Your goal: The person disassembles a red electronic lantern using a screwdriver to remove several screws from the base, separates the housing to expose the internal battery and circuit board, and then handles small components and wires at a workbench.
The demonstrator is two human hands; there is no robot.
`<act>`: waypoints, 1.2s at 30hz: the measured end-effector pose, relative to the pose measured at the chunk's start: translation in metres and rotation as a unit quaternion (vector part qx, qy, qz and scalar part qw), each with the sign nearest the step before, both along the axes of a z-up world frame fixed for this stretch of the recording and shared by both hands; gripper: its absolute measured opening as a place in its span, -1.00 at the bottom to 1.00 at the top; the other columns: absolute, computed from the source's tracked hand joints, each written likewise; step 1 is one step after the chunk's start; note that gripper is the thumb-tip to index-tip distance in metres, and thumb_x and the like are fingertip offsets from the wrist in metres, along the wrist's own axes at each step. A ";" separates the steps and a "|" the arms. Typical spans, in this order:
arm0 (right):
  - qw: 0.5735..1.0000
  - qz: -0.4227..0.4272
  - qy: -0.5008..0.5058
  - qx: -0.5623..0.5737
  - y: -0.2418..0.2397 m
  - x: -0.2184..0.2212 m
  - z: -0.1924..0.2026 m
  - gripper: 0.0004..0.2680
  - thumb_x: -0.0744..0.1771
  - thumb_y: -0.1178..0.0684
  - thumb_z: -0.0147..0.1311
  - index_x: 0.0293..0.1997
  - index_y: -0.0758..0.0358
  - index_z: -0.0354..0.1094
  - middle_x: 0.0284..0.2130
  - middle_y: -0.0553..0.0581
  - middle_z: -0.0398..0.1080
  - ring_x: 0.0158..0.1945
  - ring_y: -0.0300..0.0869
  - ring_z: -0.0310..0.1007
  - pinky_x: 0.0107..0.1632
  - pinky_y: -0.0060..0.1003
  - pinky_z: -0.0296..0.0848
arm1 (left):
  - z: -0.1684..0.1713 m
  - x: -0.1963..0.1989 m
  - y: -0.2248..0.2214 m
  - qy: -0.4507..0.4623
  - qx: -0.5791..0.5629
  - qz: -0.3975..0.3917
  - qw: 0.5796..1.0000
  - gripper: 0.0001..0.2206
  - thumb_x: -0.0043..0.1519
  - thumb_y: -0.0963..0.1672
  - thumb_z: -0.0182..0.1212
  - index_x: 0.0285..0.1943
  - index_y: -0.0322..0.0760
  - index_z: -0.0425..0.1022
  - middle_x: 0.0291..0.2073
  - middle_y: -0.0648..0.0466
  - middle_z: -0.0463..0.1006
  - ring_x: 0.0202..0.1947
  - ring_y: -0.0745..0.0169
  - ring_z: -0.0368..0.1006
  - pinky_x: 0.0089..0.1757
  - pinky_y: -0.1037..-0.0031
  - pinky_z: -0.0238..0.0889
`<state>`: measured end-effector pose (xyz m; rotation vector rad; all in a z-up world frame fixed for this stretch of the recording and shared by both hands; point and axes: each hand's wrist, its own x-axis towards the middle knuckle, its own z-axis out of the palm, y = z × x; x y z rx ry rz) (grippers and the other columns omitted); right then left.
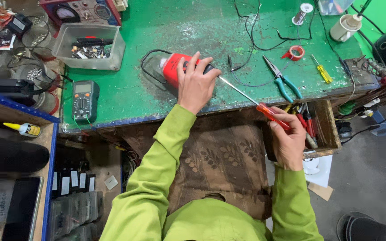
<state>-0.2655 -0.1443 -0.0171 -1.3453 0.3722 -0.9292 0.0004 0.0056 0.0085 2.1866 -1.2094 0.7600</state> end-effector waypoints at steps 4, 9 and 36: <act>0.999 -0.025 0.001 0.029 0.006 -0.015 0.005 -0.91 0.37 0.38 0.14 -0.11 0.41 0.36 0.18 0.45 0.43 0.18 -0.03 0.52 0.12 -0.31 0.60 | 0.004 0.003 -0.005 -0.061 0.006 -0.011 0.998 -0.90 0.24 -0.16 0.35 -0.22 0.04 0.69 0.04 0.09 0.61 0.39 -0.07 0.31 0.32 -0.26 0.03; 0.997 -0.042 0.002 0.069 0.001 -0.039 0.002 -0.92 0.38 0.34 0.12 -0.14 0.31 0.34 0.23 0.34 0.42 0.21 -0.14 0.49 0.16 -0.45 0.56 | 0.005 0.006 -0.018 -0.158 -0.012 -0.052 0.986 -0.90 0.23 -0.21 0.30 -0.26 -0.15 0.47 -0.20 0.07 0.49 0.18 0.07 0.44 0.25 0.05 0.22; 0.997 -0.020 0.053 0.061 0.042 -0.011 -0.014 -0.95 0.38 0.36 0.12 -0.16 0.40 0.36 0.23 0.50 0.43 0.23 -0.01 0.48 0.21 -0.29 0.54 | 0.014 0.002 -0.001 -0.252 0.015 -0.191 0.949 -0.88 0.37 -0.18 0.26 -0.25 -0.11 0.52 -0.37 0.16 0.62 -0.10 0.28 0.59 0.19 0.33 0.35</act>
